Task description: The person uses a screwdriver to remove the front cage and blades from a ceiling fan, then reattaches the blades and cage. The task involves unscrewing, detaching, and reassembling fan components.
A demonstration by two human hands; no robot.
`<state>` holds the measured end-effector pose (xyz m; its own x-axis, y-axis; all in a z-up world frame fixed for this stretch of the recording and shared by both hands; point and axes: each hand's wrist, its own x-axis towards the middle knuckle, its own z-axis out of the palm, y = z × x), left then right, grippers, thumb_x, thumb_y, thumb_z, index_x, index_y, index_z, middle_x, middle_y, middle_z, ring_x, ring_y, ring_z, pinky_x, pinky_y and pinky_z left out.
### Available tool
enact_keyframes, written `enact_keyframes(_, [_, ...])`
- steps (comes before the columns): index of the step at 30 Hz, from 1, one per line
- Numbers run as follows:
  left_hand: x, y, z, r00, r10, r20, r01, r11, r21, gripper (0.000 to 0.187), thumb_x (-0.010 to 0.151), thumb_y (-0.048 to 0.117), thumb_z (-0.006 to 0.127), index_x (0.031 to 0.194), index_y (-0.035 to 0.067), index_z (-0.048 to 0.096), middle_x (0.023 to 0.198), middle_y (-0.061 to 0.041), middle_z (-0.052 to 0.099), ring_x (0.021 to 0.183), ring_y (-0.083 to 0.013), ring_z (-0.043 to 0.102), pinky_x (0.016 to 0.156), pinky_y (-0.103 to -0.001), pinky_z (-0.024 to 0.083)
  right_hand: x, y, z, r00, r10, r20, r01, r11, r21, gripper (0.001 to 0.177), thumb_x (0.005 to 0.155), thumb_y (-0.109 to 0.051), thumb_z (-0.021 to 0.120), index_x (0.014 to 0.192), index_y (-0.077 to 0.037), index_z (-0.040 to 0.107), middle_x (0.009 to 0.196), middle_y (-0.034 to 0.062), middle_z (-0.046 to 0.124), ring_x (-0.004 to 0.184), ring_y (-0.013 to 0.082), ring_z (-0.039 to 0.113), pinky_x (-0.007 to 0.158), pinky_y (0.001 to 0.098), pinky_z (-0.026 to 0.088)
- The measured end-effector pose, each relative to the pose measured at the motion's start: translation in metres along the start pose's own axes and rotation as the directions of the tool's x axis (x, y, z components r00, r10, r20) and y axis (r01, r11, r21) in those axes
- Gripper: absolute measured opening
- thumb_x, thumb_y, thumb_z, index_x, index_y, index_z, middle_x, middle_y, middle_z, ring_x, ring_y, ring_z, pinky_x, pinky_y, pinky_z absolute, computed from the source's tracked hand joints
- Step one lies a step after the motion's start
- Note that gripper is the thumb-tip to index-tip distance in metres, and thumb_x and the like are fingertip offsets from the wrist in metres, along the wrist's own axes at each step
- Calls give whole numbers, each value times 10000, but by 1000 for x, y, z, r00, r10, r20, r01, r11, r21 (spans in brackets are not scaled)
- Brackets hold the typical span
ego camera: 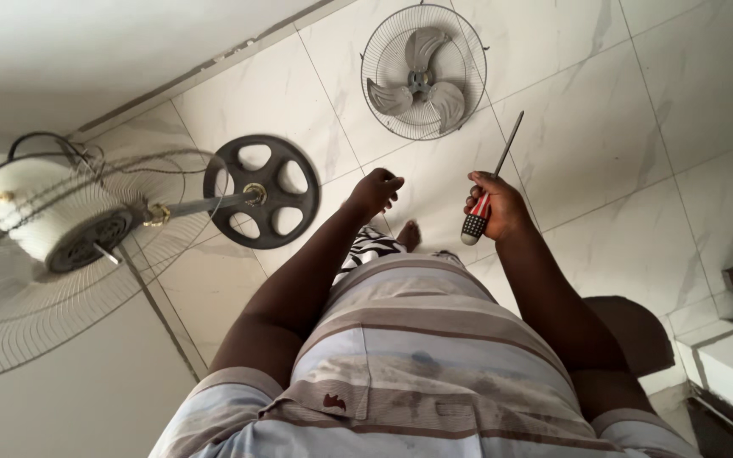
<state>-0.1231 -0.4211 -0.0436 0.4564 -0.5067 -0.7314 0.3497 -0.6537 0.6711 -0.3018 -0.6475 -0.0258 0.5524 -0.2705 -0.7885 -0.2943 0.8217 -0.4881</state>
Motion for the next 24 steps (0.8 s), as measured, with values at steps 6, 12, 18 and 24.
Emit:
enact_keyframes(6, [78,0,-21,996,-48,-70,47,999,-10,392,953,349,646,1189,50,554,823,-107,706,663,-199,647,558,-342,526,61,-20,-2,997,60,-56,-59,998,22,235,920,-210,728,1112,-87,669,774,45,627,662,190,605,621,375,534])
enact_keyframes(12, [188,22,-31,997,15,-75,-9,996,86,401,949,387,695,1115,27,637,795,-94,723,651,-191,664,598,-334,542,136,-52,0,987,98,-124,-98,995,9,228,930,-220,717,1132,-132,659,889,55,656,702,216,608,608,384,539])
enact_keyframes(18, [242,73,-41,992,65,-105,-60,997,56,410,919,368,734,1090,11,628,831,-121,724,717,-204,656,656,-374,545,195,-93,25,995,22,-97,-26,999,-37,286,901,-129,671,1186,-150,680,924,62,659,717,223,624,605,378,544])
enact_keyframes(24, [263,93,-46,974,94,-204,-50,976,214,410,918,381,706,1093,15,646,909,-126,719,851,-261,670,793,-414,535,248,-106,48,980,129,-154,-131,991,-3,348,883,-96,704,1222,-159,662,923,30,649,630,211,594,534,356,506])
